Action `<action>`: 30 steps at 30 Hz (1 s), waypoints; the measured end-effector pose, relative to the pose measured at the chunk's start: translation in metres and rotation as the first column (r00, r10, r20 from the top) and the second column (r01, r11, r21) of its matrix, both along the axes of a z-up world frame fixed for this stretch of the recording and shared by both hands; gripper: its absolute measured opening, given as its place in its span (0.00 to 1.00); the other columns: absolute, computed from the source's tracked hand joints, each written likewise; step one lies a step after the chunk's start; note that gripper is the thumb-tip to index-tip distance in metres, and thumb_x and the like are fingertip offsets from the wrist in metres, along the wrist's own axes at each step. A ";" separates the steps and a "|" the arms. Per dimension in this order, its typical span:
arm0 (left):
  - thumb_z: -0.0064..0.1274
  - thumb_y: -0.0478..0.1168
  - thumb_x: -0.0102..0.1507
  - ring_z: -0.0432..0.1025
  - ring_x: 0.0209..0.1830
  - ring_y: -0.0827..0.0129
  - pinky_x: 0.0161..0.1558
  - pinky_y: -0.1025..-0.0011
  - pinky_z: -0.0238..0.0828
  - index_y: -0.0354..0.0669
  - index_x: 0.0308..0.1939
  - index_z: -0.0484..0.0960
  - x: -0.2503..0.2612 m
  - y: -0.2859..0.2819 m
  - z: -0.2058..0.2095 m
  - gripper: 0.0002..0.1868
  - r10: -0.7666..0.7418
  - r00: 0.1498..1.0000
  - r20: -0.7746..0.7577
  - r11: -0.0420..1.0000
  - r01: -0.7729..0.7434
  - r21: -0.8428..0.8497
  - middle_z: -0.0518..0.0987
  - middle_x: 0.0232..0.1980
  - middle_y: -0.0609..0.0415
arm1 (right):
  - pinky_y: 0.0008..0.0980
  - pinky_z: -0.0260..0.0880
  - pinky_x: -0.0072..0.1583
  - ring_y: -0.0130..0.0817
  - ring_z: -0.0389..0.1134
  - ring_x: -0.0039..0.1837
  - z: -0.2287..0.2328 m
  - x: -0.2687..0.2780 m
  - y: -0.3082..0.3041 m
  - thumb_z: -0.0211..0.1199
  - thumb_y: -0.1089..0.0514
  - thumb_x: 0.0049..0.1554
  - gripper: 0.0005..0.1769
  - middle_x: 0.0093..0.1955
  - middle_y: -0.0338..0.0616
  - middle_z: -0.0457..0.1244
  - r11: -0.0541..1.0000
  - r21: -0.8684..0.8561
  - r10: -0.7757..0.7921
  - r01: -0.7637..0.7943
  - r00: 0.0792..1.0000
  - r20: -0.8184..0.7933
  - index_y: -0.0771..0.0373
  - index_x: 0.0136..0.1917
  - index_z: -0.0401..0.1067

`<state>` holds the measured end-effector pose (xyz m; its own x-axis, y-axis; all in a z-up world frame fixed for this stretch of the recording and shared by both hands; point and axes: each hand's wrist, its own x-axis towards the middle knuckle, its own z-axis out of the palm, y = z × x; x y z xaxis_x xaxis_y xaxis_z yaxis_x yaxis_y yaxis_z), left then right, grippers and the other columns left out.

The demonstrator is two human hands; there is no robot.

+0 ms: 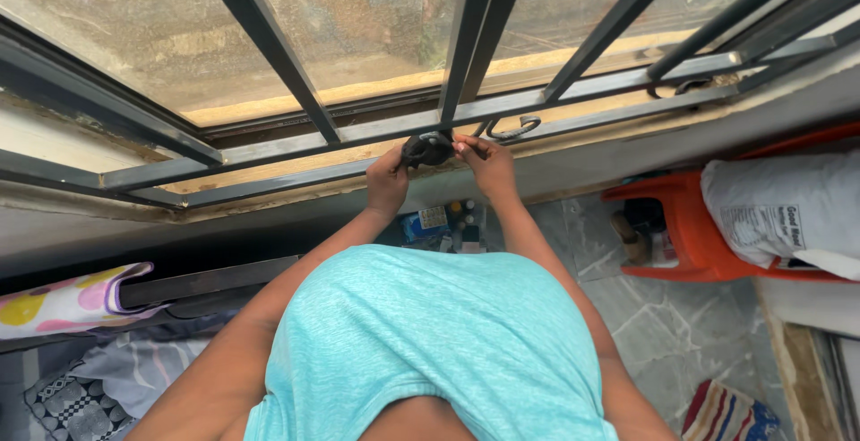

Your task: The person wipes the metal track and frame of a window using a dark cloth, cleaning multiple sections by hand and dipping the cloth into a small container of liquid.

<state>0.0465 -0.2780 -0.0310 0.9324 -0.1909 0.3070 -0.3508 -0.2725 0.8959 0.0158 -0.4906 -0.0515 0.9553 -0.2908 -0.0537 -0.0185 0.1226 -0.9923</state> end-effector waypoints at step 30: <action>0.52 0.28 0.65 0.81 0.39 0.68 0.40 0.70 0.75 0.39 0.54 0.84 -0.012 -0.013 -0.024 0.14 0.135 0.989 0.059 0.989 -0.131 -0.071 0.85 0.40 0.44 | 0.29 0.76 0.59 0.29 0.74 0.54 0.002 -0.025 -0.012 0.63 0.62 0.61 0.15 0.54 0.46 0.72 0.993 -0.023 0.114 -0.116 0.992 -0.061 0.69 0.61 0.77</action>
<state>0.0344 -0.2910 -0.0547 0.9263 -0.0435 0.3743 -0.3722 -0.2610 0.8907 -0.0096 -0.5027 -0.0492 0.9778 -0.1811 -0.1051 -0.0899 0.0903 -0.9918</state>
